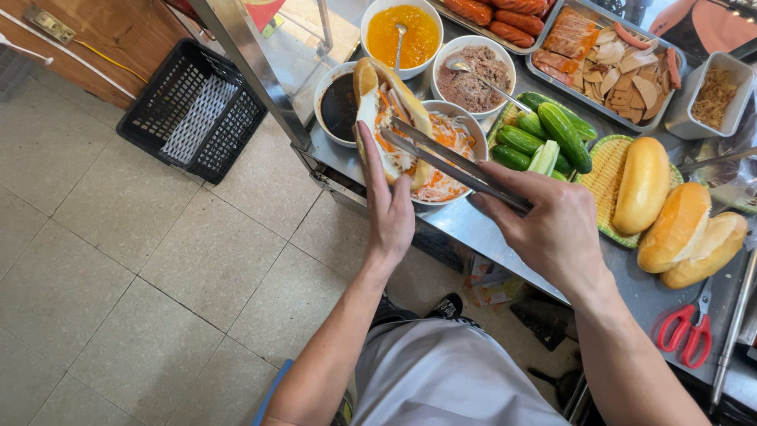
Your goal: The person prepares several baguette sandwiches at a food stall. They cut the bread, spread condiments, and add sliced meats, pickled vegetables, and sauces using tongs and spoons. The finished sandwiches are placed on a warming rack and one is wrapped in paper.
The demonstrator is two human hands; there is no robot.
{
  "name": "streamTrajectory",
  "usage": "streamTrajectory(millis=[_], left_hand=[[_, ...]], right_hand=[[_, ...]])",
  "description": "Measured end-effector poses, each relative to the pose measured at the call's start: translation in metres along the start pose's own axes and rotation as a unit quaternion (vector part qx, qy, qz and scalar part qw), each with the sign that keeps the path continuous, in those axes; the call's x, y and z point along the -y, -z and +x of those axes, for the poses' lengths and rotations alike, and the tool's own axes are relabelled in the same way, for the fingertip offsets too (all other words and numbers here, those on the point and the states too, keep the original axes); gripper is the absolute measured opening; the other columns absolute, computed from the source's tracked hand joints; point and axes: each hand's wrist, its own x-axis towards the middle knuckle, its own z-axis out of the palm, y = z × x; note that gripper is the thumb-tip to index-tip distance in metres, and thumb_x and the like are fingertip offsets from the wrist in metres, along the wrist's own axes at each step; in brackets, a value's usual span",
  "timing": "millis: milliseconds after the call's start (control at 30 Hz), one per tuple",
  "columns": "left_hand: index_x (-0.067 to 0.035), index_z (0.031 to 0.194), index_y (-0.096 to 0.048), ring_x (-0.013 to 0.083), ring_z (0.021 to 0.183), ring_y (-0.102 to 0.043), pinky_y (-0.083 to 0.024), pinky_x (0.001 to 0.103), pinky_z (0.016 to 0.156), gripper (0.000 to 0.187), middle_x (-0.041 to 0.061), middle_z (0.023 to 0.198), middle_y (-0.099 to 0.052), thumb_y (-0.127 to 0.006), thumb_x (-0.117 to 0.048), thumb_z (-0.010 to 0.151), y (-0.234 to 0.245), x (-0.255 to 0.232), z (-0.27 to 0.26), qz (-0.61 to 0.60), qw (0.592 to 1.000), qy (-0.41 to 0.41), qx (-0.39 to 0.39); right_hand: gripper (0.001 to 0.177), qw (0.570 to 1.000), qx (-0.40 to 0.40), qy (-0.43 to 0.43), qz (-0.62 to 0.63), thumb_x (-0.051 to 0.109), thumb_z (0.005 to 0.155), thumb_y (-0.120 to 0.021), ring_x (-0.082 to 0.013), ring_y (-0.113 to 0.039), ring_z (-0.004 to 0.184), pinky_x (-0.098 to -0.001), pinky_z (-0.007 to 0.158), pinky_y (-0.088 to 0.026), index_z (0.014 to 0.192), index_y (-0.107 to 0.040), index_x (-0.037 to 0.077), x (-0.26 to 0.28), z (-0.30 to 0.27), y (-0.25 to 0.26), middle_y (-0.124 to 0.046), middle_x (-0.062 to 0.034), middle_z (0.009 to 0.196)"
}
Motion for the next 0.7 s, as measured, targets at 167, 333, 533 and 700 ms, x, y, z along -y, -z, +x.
streamTrajectory(millis=[167,333,533,700], left_hand=[[-0.002,0.167,0.0,0.0356,0.166,0.002,-0.002,0.046,0.136,0.079,0.023,0.177,0.004,-0.04,0.0,0.098,-0.003,-0.009,-0.018,0.008,1.0,-0.026,0.015],[-0.002,0.166,0.001,0.036,0.165,0.003,-0.002,0.046,0.135,0.08,0.023,0.176,0.005,-0.041,-0.001,0.098,-0.001,-0.015,-0.021,-0.026,1.0,-0.004,0.015],[-0.004,0.167,0.003,0.036,0.166,0.002,-0.003,0.047,0.135,0.081,0.023,0.177,0.005,-0.042,-0.002,0.1,-0.002,-0.015,-0.014,-0.032,0.999,-0.009,0.009],[-0.023,0.162,0.012,0.0402,0.155,-0.024,-0.049,0.056,0.113,0.087,0.014,0.173,0.009,-0.038,-0.004,0.094,0.008,-0.012,-0.009,-0.214,0.971,0.104,0.023]], right_hand=[[0.033,0.997,-0.065,0.017,0.039,0.021,0.093,-0.08,-0.0199,-0.076,0.076,-0.031,0.07,-0.057,0.124,-0.076,0.01,0.009,0.019,-0.004,-0.077,-0.0134,0.098],[0.034,0.994,-0.094,0.054,0.0,0.018,0.094,-0.081,-0.0226,-0.073,0.075,-0.0318,0.071,-0.055,0.126,-0.075,0.008,0.02,0.015,0.003,-0.076,-0.0142,0.095],[0.04,0.995,-0.078,0.068,-0.01,0.016,0.087,-0.085,-0.0214,-0.072,0.081,-0.0331,0.07,-0.055,0.125,-0.076,0.009,0.008,-0.003,-0.008,-0.078,-0.0106,0.099],[0.049,0.982,-0.113,-0.085,0.126,0.02,0.093,-0.079,-0.013,-0.068,0.086,-0.0276,0.077,-0.054,0.138,-0.067,0.004,-0.054,-0.029,-0.014,-0.076,-0.0104,0.107]])
